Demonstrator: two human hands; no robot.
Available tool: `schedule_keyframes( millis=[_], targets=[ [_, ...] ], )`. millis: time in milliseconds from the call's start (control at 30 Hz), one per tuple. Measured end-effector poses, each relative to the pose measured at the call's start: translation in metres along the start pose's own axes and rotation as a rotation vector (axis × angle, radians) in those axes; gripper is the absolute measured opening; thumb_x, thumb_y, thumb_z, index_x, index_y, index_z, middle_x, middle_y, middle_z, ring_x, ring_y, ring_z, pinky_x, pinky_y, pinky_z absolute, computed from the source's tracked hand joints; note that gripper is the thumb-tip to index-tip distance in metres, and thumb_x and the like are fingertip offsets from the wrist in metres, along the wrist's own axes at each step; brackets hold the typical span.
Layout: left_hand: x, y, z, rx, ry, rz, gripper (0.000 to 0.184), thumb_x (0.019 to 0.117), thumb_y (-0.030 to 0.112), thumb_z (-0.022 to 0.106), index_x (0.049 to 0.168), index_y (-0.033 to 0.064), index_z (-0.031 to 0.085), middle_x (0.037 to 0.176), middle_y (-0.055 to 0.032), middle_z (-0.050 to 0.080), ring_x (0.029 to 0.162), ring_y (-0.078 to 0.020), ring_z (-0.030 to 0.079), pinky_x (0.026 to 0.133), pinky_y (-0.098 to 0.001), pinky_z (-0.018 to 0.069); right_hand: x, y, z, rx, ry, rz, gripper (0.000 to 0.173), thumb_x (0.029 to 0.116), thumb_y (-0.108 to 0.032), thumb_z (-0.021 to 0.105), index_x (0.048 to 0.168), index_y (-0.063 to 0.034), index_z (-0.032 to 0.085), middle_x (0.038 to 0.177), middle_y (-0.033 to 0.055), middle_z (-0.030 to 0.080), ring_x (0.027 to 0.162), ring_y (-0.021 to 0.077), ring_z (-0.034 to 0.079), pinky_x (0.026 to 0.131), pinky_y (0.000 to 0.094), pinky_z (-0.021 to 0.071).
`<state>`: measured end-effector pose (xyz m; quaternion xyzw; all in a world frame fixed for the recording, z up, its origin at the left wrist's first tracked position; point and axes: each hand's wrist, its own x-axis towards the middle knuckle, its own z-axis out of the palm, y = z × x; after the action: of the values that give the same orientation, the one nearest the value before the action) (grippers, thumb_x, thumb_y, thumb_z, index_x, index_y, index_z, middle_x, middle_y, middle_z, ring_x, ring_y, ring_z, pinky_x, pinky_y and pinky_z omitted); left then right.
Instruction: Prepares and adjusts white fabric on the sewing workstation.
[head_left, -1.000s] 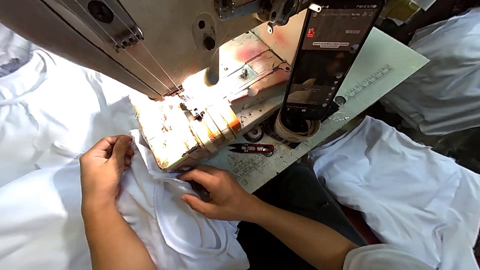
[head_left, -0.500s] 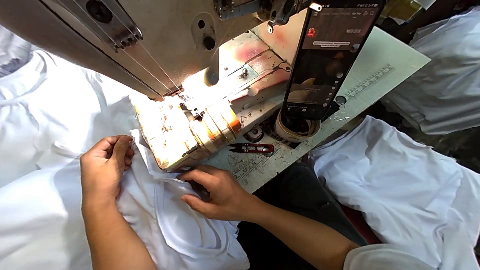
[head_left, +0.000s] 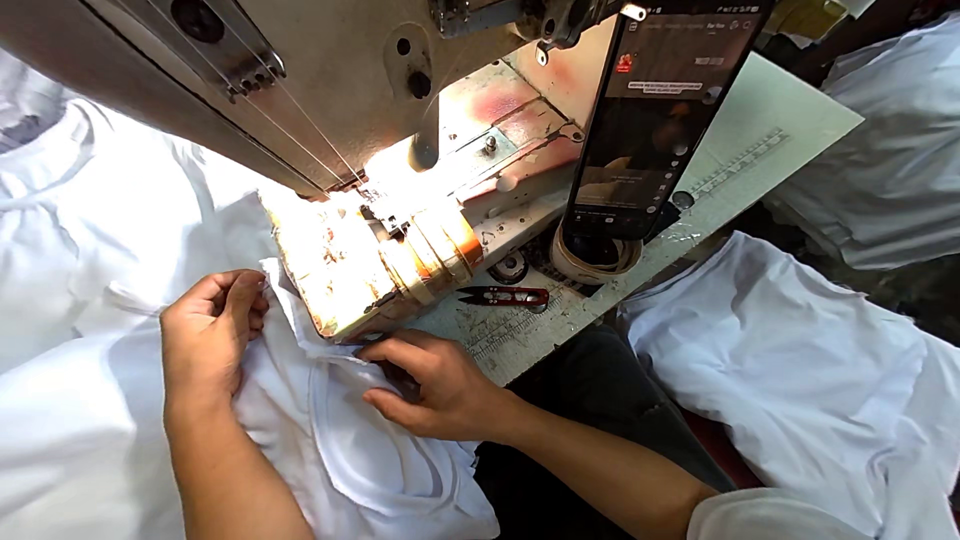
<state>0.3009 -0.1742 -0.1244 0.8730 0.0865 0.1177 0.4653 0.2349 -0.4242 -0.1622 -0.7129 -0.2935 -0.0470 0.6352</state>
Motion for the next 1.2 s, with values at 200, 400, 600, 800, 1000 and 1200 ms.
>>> schedule_keyframes(
  millis=[200, 400, 600, 800, 1000, 1200],
  targets=[
    [0.0000, -0.0004, 0.0001, 0.001, 0.000, 0.006, 0.016, 0.1042, 0.026, 0.057, 0.103, 0.0120, 0.064, 0.071, 0.0122, 0.057, 0.056, 0.0059, 0.053, 0.053, -0.0122, 0.0458, -0.0002, -0.0002, -0.0004, 0.003, -0.002, -0.004, 0.028, 0.0923, -0.014, 0.069, 0.115, 0.0037, 0.070, 0.097, 0.0161, 0.070, 0.082, 0.0224, 0.068, 0.071, 0.0373, 0.0570],
    [0.0000, -0.0013, -0.0001, -0.008, 0.000, 0.014, 0.014, 0.1041, 0.025, 0.057, 0.103, 0.0129, 0.065, 0.071, 0.0132, 0.057, 0.056, 0.0063, 0.053, 0.053, -0.0116, 0.0456, 0.0000, 0.0007, -0.0004, -0.002, -0.003, -0.011, 0.031, 0.0909, -0.015, 0.072, 0.115, 0.0035, 0.070, 0.097, 0.0156, 0.070, 0.082, 0.0219, 0.067, 0.071, 0.0372, 0.0567],
    [-0.0003, -0.0013, -0.0002, -0.010, 0.003, 0.012, 0.014, 0.1042, 0.024, 0.057, 0.103, 0.0127, 0.064, 0.070, 0.0132, 0.057, 0.055, 0.0065, 0.053, 0.052, -0.0114, 0.0457, -0.0003, 0.0004, -0.0003, -0.008, -0.003, -0.010, 0.035, 0.0891, -0.018, 0.075, 0.115, 0.0036, 0.070, 0.097, 0.0153, 0.070, 0.082, 0.0217, 0.067, 0.072, 0.0370, 0.0567],
    [-0.0011, 0.0003, 0.0003, -0.008, 0.001, -0.004, 0.014, 0.1041, 0.025, 0.057, 0.104, 0.0127, 0.064, 0.071, 0.0128, 0.057, 0.056, 0.0059, 0.053, 0.053, -0.0121, 0.0463, -0.0001, -0.0008, -0.0003, -0.003, 0.007, -0.008, 0.030, 0.0899, -0.012, 0.071, 0.115, 0.0040, 0.070, 0.099, 0.0162, 0.071, 0.084, 0.0230, 0.068, 0.073, 0.0384, 0.0577],
    [-0.0008, 0.0001, 0.0004, -0.007, 0.003, -0.001, 0.014, 0.1040, 0.024, 0.057, 0.104, 0.0118, 0.065, 0.071, 0.0125, 0.057, 0.056, 0.0063, 0.053, 0.053, -0.0120, 0.0461, -0.0001, -0.0006, -0.0007, 0.015, 0.006, -0.004, 0.027, 0.0947, -0.013, 0.064, 0.116, 0.0040, 0.069, 0.099, 0.0161, 0.071, 0.085, 0.0225, 0.068, 0.074, 0.0384, 0.0573],
    [-0.0004, -0.0012, 0.0001, -0.010, 0.008, 0.006, 0.015, 0.1041, 0.025, 0.057, 0.104, 0.0122, 0.065, 0.071, 0.0128, 0.057, 0.056, 0.0064, 0.053, 0.053, -0.0116, 0.0457, 0.0003, -0.0014, -0.0019, 0.035, 0.005, 0.002, 0.027, 0.0989, -0.015, 0.059, 0.115, 0.0041, 0.070, 0.097, 0.0157, 0.070, 0.083, 0.0212, 0.068, 0.073, 0.0373, 0.0565]
  ],
)
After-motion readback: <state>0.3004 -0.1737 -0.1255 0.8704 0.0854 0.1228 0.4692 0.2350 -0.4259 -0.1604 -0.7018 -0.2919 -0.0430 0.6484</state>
